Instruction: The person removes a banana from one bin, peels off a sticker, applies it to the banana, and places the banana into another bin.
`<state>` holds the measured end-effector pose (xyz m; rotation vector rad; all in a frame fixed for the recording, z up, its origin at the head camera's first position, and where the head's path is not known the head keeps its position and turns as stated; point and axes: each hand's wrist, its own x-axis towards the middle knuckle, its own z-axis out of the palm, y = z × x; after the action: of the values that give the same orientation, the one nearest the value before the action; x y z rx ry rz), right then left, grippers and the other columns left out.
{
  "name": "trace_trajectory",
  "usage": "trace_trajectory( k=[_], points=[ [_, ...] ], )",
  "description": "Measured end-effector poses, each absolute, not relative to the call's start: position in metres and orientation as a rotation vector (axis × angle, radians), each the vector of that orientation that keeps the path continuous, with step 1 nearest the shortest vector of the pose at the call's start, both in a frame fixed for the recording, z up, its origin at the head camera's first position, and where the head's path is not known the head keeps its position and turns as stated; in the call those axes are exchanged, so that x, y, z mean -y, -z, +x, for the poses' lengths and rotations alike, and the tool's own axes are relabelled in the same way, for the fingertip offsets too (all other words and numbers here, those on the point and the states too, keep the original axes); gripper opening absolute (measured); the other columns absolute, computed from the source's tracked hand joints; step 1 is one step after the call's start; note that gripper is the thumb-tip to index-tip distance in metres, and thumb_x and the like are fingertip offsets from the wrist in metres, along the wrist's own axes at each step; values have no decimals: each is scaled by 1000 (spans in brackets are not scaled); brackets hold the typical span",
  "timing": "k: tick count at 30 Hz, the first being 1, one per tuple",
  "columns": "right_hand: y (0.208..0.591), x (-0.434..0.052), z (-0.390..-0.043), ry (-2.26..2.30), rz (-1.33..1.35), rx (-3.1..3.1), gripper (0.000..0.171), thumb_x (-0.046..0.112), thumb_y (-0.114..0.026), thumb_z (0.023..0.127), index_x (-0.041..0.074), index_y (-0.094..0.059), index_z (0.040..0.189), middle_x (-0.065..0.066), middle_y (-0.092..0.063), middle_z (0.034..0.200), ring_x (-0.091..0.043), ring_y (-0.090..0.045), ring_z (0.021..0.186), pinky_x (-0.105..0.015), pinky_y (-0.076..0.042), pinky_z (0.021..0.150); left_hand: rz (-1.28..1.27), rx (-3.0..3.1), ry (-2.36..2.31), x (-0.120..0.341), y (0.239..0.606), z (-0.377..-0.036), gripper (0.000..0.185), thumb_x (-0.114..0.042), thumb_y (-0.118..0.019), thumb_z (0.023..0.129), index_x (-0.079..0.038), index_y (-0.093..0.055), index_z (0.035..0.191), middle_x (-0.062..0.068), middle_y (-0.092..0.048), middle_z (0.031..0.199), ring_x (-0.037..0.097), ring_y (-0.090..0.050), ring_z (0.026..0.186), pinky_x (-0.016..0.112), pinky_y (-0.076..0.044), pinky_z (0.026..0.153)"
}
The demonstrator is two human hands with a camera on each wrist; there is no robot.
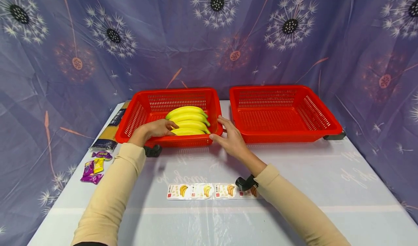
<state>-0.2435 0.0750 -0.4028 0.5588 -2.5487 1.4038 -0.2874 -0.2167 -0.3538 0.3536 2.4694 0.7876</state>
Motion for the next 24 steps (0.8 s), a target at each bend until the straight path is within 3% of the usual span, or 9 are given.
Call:
trace_trajectory(
  k=[10, 16, 24],
  points=[
    [403, -77, -243, -1378, 574, 2547, 66, 29, -73, 82, 3, -46, 136, -4, -40, 149, -27, -50, 126, -45, -46, 98, 450, -2657, -708, 216, 342, -280, 50, -19, -65, 87, 2, -53, 131, 24, -54, 132, 37, -49, 124, 48, -40, 103],
    [402, -76, -243, -1357, 570, 2560, 66, 32, -72, 82, 3, -47, 136, -3, -39, 150, -27, -48, 129, -45, -45, 99, 354, -2760, -758, 225, 318, -264, 53, -20, -66, 86, -2, -52, 133, 21, -52, 134, 36, -48, 122, 49, -41, 100],
    [401, -78, -241, -1374, 562, 2569, 65, 31, -71, 83, 3, -47, 136, -3, -39, 150, -27, -47, 130, -46, -44, 100, 437, -2911, -887, 232, 291, -221, 52, -25, -68, 86, -11, -53, 134, 13, -60, 115, 26, -53, 96, 35, -45, 80]
  ],
)
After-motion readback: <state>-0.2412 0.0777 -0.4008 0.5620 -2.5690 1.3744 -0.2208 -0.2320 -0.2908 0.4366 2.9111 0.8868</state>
